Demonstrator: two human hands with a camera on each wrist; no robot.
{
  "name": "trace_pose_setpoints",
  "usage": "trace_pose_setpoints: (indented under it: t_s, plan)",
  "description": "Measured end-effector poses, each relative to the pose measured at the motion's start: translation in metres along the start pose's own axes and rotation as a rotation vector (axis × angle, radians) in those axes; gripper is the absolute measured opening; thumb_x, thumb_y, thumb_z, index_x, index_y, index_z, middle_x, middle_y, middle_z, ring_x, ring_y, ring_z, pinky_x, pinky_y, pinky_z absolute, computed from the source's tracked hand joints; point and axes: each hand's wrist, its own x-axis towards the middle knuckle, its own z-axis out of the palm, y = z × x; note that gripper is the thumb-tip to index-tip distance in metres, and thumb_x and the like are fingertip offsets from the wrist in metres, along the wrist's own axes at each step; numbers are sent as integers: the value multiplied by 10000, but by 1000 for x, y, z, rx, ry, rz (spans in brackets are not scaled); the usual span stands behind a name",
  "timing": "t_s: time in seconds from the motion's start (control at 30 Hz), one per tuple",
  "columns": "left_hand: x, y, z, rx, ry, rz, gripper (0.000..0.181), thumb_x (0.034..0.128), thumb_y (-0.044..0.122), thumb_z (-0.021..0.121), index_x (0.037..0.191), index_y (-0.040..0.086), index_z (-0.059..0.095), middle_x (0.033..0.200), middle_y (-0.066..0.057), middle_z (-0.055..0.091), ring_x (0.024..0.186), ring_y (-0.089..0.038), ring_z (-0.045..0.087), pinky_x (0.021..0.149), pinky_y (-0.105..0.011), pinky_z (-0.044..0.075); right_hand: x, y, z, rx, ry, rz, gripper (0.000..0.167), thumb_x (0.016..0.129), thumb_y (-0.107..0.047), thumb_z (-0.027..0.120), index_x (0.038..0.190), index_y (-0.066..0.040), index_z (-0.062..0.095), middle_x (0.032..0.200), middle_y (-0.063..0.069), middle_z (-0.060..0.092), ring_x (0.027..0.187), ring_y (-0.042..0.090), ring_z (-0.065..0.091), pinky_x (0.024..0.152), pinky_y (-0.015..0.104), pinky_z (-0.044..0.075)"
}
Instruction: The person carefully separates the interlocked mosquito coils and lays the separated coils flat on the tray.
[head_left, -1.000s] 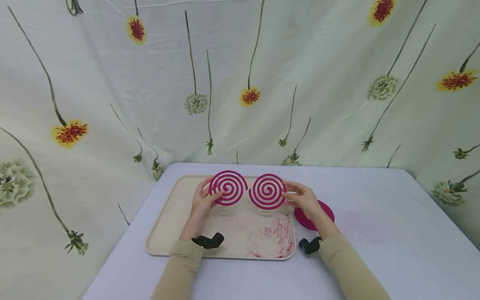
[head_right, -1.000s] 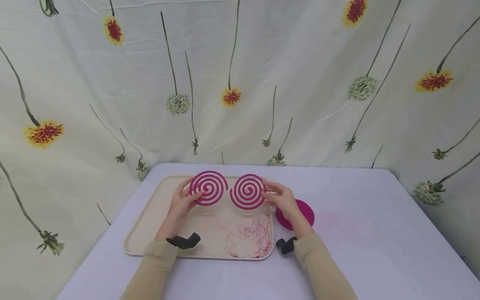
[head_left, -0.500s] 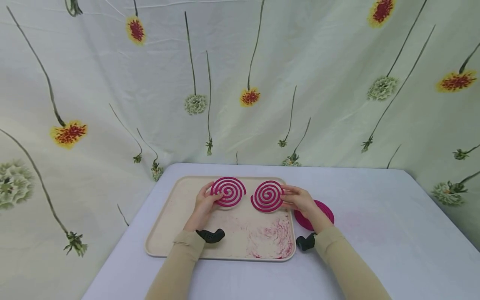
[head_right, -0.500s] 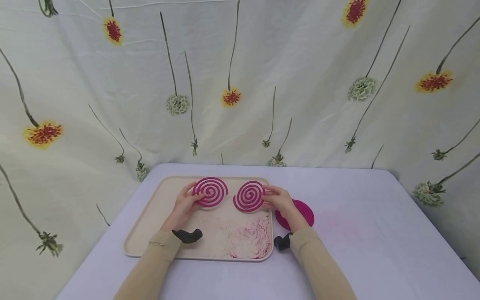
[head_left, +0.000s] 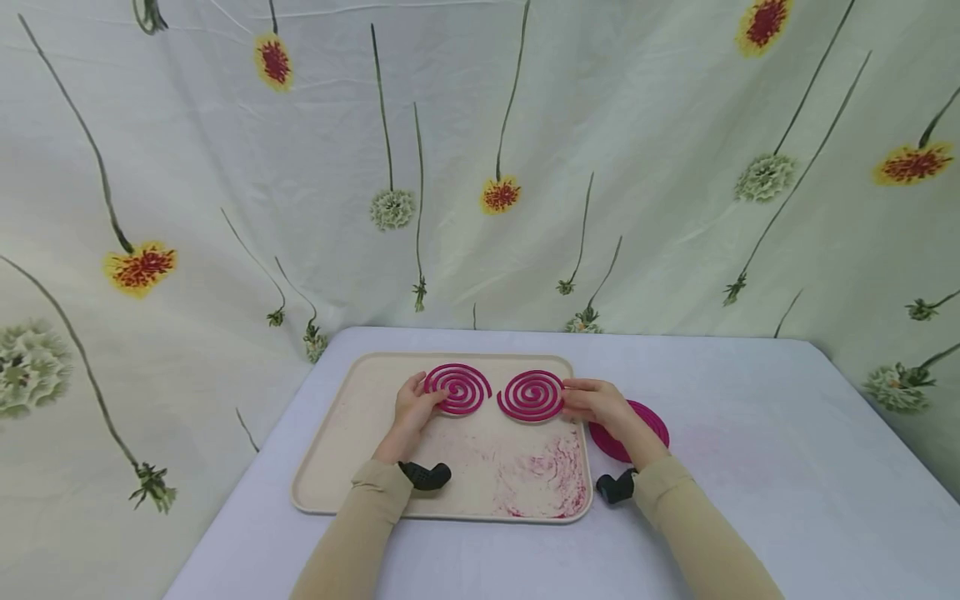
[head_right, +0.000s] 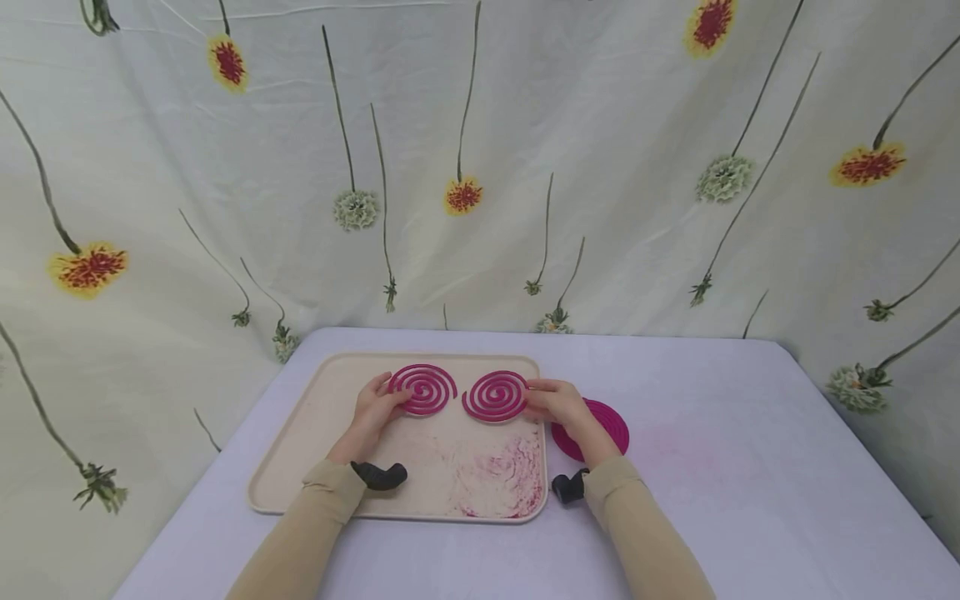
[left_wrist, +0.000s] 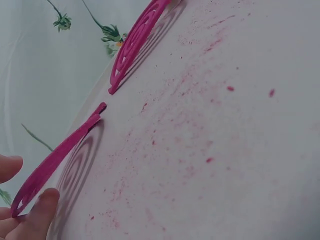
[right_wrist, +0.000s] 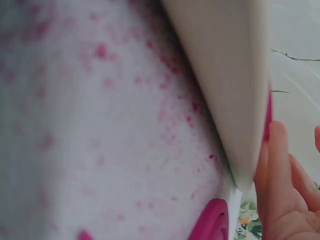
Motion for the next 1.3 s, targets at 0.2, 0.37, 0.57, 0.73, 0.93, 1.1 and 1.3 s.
trace_pose_setpoints:
  t_s: [0.2,0.37,0.57,0.73,0.93,1.1,1.3]
  plan:
    - [-6,9,-1,100,23,38,658,900,80,606,1440,-49,254,1485,-246,256,1370,-324,259,1076,-392,308,-10,-6,-5,-161,-86,-14,511,961,-148,516,1369,115,358,1328,299,459,1126,352,560,938,405,461]
    - [-12,16,1,127,41,40,646,910,136,599,1432,-60,271,1489,-235,259,1380,-325,235,1100,-394,264,-27,-14,-15,-298,-69,-83,570,951,-205,544,1379,113,343,1374,299,402,1204,392,478,918,415,479]
    - [-29,22,18,116,101,134,554,914,108,592,1392,-46,358,1466,-215,315,1373,-343,239,1100,-429,263,-52,-19,-39,-377,6,-148,606,941,-256,569,1396,71,339,1356,290,431,1190,393,492,908,415,487]
    - [-47,25,43,15,143,245,453,906,69,589,1325,-15,437,1406,-177,395,1339,-323,300,1076,-441,310,-71,-23,-56,-410,42,-187,575,948,-225,558,1387,79,347,1337,303,443,1166,399,509,916,419,481]
    - [-67,27,81,-165,148,345,319,881,10,604,1182,-42,512,1177,-166,539,1116,-277,506,911,-297,458,-83,-22,-70,-428,96,-192,544,957,-214,540,1375,87,364,1317,301,467,1152,392,522,925,418,476]
    - [-85,26,117,-320,57,297,281,876,-12,598,1140,-43,508,1131,-199,556,983,-234,574,776,-213,508,-85,-14,-79,-417,115,-180,540,968,-234,525,1371,90,369,1315,292,475,1156,375,523,933,402,471]
    - [-100,16,161,-409,-23,241,298,851,-59,577,1134,-75,483,1068,-237,581,861,-150,591,731,-254,528,-84,-10,-87,-438,180,-172,556,962,-277,535,1366,78,391,1286,283,502,1138,367,535,937,409,467]
